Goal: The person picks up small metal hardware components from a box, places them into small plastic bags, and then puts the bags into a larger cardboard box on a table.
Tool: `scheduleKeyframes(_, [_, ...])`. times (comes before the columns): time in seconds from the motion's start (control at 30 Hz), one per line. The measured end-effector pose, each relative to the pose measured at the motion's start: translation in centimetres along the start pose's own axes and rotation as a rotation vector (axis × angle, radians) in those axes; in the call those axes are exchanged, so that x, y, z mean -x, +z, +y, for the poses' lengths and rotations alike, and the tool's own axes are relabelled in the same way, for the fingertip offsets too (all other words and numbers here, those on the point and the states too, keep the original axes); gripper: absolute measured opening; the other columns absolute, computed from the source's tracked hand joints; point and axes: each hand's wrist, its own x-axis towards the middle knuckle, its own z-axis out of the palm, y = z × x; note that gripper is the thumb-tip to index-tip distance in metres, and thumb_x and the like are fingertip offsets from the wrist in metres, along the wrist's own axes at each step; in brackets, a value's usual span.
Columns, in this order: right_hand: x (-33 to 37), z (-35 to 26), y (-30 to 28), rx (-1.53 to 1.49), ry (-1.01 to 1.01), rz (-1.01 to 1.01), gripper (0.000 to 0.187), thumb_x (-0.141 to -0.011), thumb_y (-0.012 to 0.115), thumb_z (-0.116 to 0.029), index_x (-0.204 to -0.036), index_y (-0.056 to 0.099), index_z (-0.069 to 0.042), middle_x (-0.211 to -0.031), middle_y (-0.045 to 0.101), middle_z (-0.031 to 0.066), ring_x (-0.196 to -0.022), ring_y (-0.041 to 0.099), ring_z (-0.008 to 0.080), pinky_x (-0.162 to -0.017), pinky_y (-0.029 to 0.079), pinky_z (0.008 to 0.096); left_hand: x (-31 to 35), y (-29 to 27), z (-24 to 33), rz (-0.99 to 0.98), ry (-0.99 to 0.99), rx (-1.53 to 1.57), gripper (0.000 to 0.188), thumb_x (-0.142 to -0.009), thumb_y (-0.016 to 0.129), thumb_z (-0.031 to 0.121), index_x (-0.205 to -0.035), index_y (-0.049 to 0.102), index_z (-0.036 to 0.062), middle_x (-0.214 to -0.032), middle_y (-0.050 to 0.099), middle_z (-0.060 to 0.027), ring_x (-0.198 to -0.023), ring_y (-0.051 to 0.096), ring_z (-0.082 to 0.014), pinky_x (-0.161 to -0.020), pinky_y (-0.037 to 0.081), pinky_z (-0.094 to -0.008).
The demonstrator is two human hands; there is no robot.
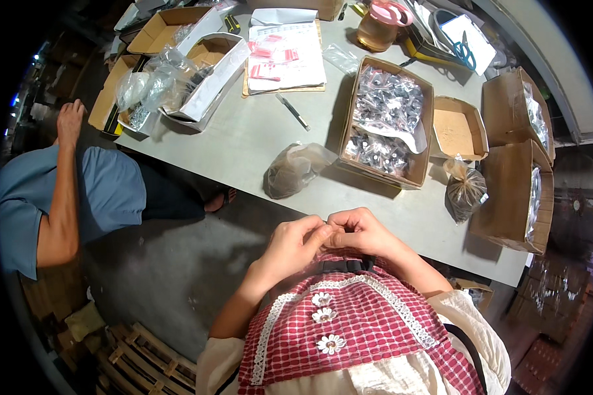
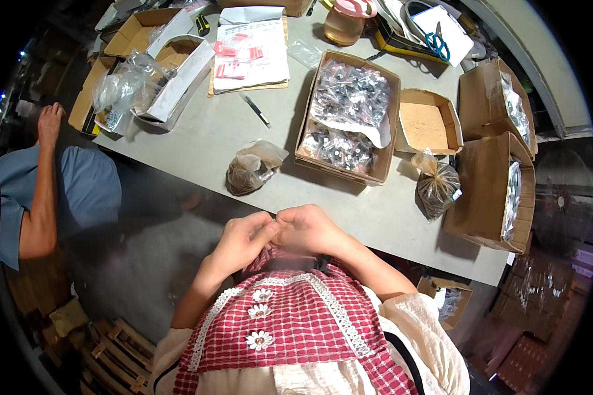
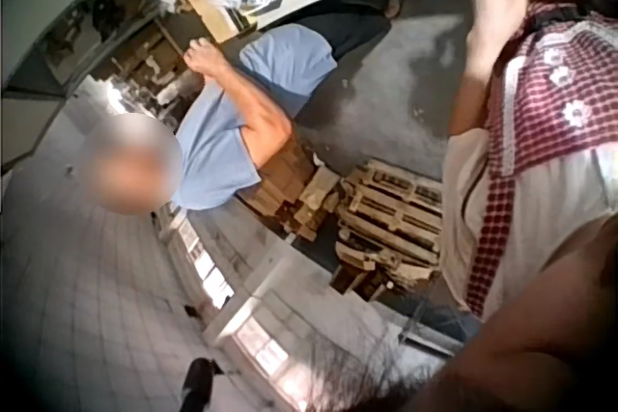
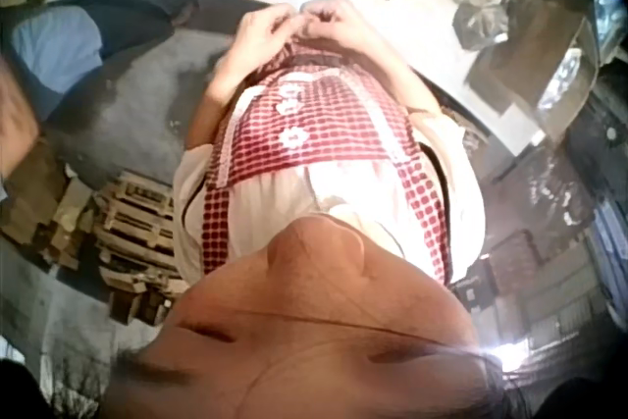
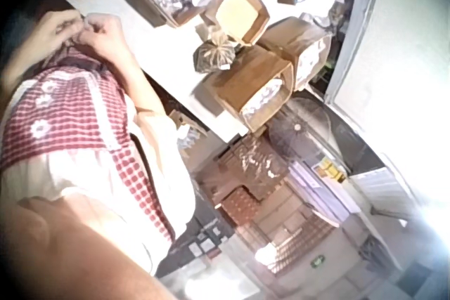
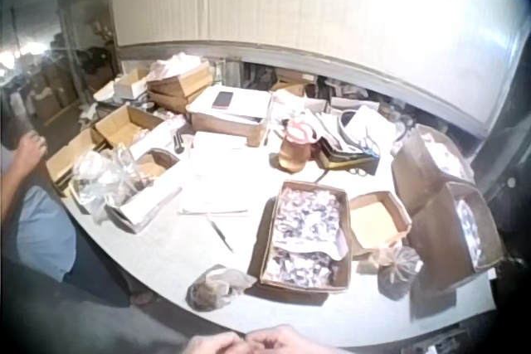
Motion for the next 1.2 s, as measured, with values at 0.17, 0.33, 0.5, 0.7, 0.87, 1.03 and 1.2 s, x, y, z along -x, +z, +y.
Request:
scheduleKeyframes(0.17, [1.0, -0.3, -1.5, -0.187, -0.003, -0.145, 0.022, -0.093, 0.071, -0.017, -0.077, 0.065, -0.003, -0.069, 0.059, -0.0058, -0.066, 0.050, 0.0027, -0.055, 0.042, 0.0237, 0.9, 2.0, 0.6, 0.003, 0.029, 0.262, 0.023, -0.103, 0.060, 0.017, -0.091, 0.065, -0.0020, -0.072, 0.067, -0.0039, -0.067, 0.062, -0.0064, -0.062, 0.051, -0.0257])
scheduleKeyframes(0.33, [1.2, 0.9, -0.8, -0.021, -0.077, 0.024, 0.020, -0.089, 0.067, -0.015, -0.075, 0.062, -0.003, -0.063, 0.057, -0.0007, -0.055, 0.051, 0.0094, -0.051, 0.043, 0.0297, 1.9, 4.1, 1.5, 0.194, -0.064, 0.081, 0.019, -0.098, 0.064, 0.013, -0.083, 0.061, 0.0005, -0.072, 0.064, -0.0022, -0.063, 0.057, -0.0063, -0.057, 0.046, -0.0277])
scheduleKeyframes(0.5, [0.7, 0.6, 0.4, 0.655, -0.505, 0.430, 0.017, -0.079, 0.065, -0.018, -0.073, 0.058, -0.003, -0.067, 0.063, 0.0158, -0.056, 0.054, 0.0358, -0.054, 0.048, 0.0391, 2.1, 6.1, 2.1, 0.578, 0.197, -0.445, 0.014, -0.083, 0.073, 0.009, -0.078, 0.060, 0.0051, -0.068, 0.059, -0.0092, -0.061, 0.059, -0.0266, -0.056, 0.046, -0.0398])
scheduleKeyframes(0.7, [-0.9, 0.1, -0.3, 0.120, -0.274, 0.198, 0.016, -0.082, 0.070, -0.009, -0.078, 0.055, -0.004, -0.066, 0.058, 0.0024, -0.058, 0.055, 0.0094, -0.054, 0.044, 0.0267, 2.5, 5.4, 1.9, 0.593, 0.256, -0.579, 0.066, -0.074, 0.078, 0.009, -0.135, 0.054, -0.0012, -0.132, 0.058, -0.0181, -0.124, 0.053, -0.0382, -0.104, 0.043, -0.0463])
scheduleKeyframes(0.87, [-1.7, -0.9, -0.3, -0.003, -0.159, 0.003, 0.013, -0.087, 0.069, -0.006, -0.085, 0.057, -0.003, -0.070, 0.058, -0.0021, -0.063, 0.052, 0.0040, -0.055, 0.043, 0.0240, 2.8, 5.4, -0.5, 0.558, 0.301, -0.557, 0.074, -0.073, 0.082, 0.015, -0.139, 0.052, -0.0013, -0.134, 0.058, -0.0189, -0.127, 0.053, -0.0378, -0.106, 0.043, -0.0456])
scheduleKeyframes(1.03, [-2.7, -0.5, 0.1, 0.289, -0.212, 0.038, 0.016, -0.090, 0.070, -0.008, -0.082, 0.057, -0.002, -0.068, 0.057, -0.0023, -0.060, 0.049, 0.0027, -0.051, 0.039, 0.0233, 2.4, 5.4, 0.1, 0.627, 0.199, -0.646, 0.083, -0.071, 0.081, 0.018, -0.143, 0.046, -0.0034, -0.139, 0.053, -0.0205, -0.135, 0.046, -0.0375, -0.112, 0.034, -0.0484])
scheduleKeyframes(1.2, [-4.1, -0.1, -0.8, 0.207, -0.182, 0.025, 0.017, -0.086, 0.071, -0.013, -0.079, 0.060, -0.002, -0.068, 0.059, -0.0021, -0.064, 0.050, 0.0040, -0.057, 0.043, 0.0246, 2.2, 4.8, -0.4, 0.680, 0.245, -0.809, 0.077, -0.074, 0.074, 0.011, -0.143, 0.045, -0.0043, -0.139, 0.051, -0.0202, -0.138, 0.043, -0.0350, -0.114, 0.032, -0.0497])
